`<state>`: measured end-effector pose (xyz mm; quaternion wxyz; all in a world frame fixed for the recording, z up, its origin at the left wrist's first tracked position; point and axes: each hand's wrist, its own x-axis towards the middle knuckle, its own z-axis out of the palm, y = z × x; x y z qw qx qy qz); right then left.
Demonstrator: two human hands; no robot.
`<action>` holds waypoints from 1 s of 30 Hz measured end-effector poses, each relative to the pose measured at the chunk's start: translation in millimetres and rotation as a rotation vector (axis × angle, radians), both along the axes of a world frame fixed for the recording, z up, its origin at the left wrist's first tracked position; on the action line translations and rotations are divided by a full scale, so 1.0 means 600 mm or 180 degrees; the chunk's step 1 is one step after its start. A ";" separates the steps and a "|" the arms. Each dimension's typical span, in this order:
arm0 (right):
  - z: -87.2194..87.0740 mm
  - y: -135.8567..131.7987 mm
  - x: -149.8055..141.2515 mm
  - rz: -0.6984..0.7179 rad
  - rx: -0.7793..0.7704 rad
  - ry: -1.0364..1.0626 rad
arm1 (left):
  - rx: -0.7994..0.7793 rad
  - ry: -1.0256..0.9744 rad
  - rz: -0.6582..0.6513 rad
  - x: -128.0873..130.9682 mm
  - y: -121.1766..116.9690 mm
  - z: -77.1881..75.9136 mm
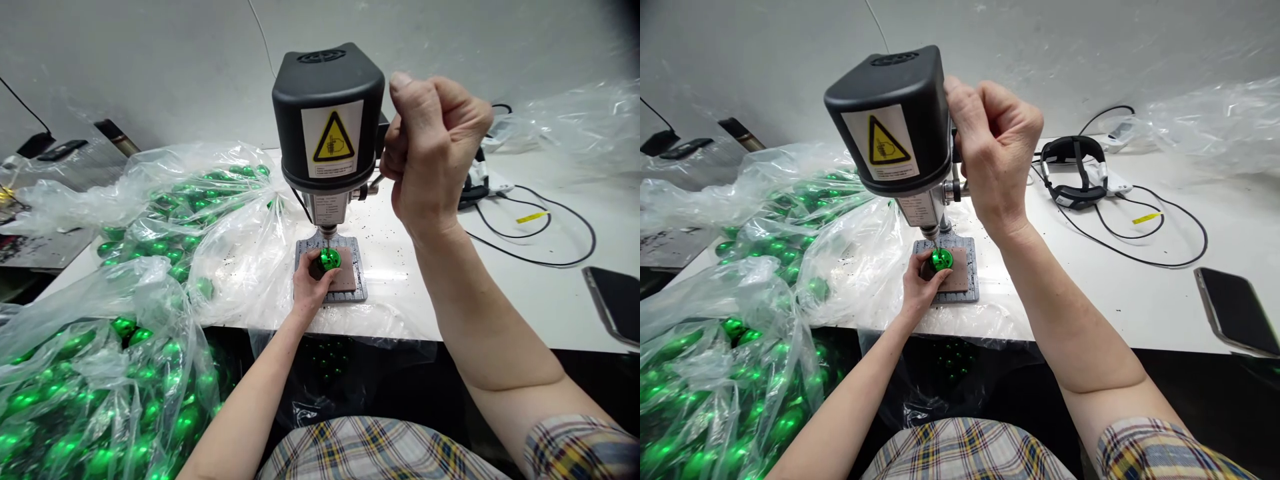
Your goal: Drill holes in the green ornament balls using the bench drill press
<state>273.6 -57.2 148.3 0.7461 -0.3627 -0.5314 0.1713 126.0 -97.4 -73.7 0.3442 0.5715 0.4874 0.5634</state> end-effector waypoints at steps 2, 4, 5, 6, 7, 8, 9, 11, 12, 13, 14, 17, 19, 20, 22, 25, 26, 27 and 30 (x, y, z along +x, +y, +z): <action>-0.011 -0.010 -0.003 0.0009 0.0144 0.0041 | -0.0011 -0.0005 -0.0020 0.000 0.000 -0.003; -0.025 -0.021 -0.007 0.0026 0.0339 0.0119 | -0.0029 -0.0012 -0.0050 0.001 0.000 -0.004; -0.032 -0.027 -0.010 0.0032 0.0447 0.0170 | -0.0025 -0.0002 -0.0045 0.001 -0.001 -0.004; -0.039 -0.033 -0.012 0.0036 0.0549 0.0216 | -0.0016 0.0022 -0.0035 0.001 -0.001 -0.003; -0.047 -0.038 -0.014 0.0028 0.0661 0.0269 | -0.0007 0.0057 -0.0018 0.001 -0.002 -0.002; -0.054 -0.043 -0.015 0.0024 0.0771 0.0296 | 0.0003 0.0107 0.0004 0.001 -0.002 -0.001; -0.062 -0.046 -0.015 0.0025 0.0874 0.0290 | 0.0018 0.0171 0.0029 0.001 -0.003 0.001; -0.075 -0.052 -0.013 0.0035 0.1036 0.0226 | 0.0045 0.0317 0.0085 0.001 -0.003 0.004; -0.082 -0.053 -0.012 0.0042 0.1090 0.0176 | 0.0053 0.0377 0.0112 0.001 -0.004 0.005; -0.089 -0.054 -0.009 0.0051 0.1123 0.0109 | 0.0063 0.0413 0.0126 0.001 -0.004 0.005; -0.095 -0.054 -0.007 0.0061 0.1162 0.0047 | 0.0071 0.0420 0.0130 0.001 -0.004 0.005; -0.113 -0.048 -0.001 0.0144 0.1506 -0.0099 | 0.0069 0.0405 0.0123 0.002 -0.005 0.005; -0.122 -0.040 0.003 0.0306 0.1851 -0.0216 | 0.0065 0.0434 0.0147 0.002 -0.005 0.006; -0.125 -0.036 0.005 0.0386 0.1999 -0.0278 | 0.0064 0.0457 0.0161 0.002 -0.006 0.006; -0.131 -0.029 0.009 0.0494 0.2210 -0.0382 | 0.0064 0.0484 0.0178 0.002 -0.007 0.009; -0.141 -0.025 0.015 0.0544 0.2341 -0.0502 | 0.0042 0.0488 0.0191 0.002 -0.010 0.011; -0.144 -0.026 0.016 0.0563 0.2340 -0.0574 | 0.0034 0.0483 0.0197 0.001 -0.010 0.011; -0.147 -0.028 0.016 0.0586 0.2330 -0.0653 | 0.0030 0.0476 0.0202 0.001 -0.010 0.010; -0.134 -0.033 0.009 0.0520 0.2152 -0.0559 | 0.0009 0.0451 0.0192 0.000 -0.005 0.003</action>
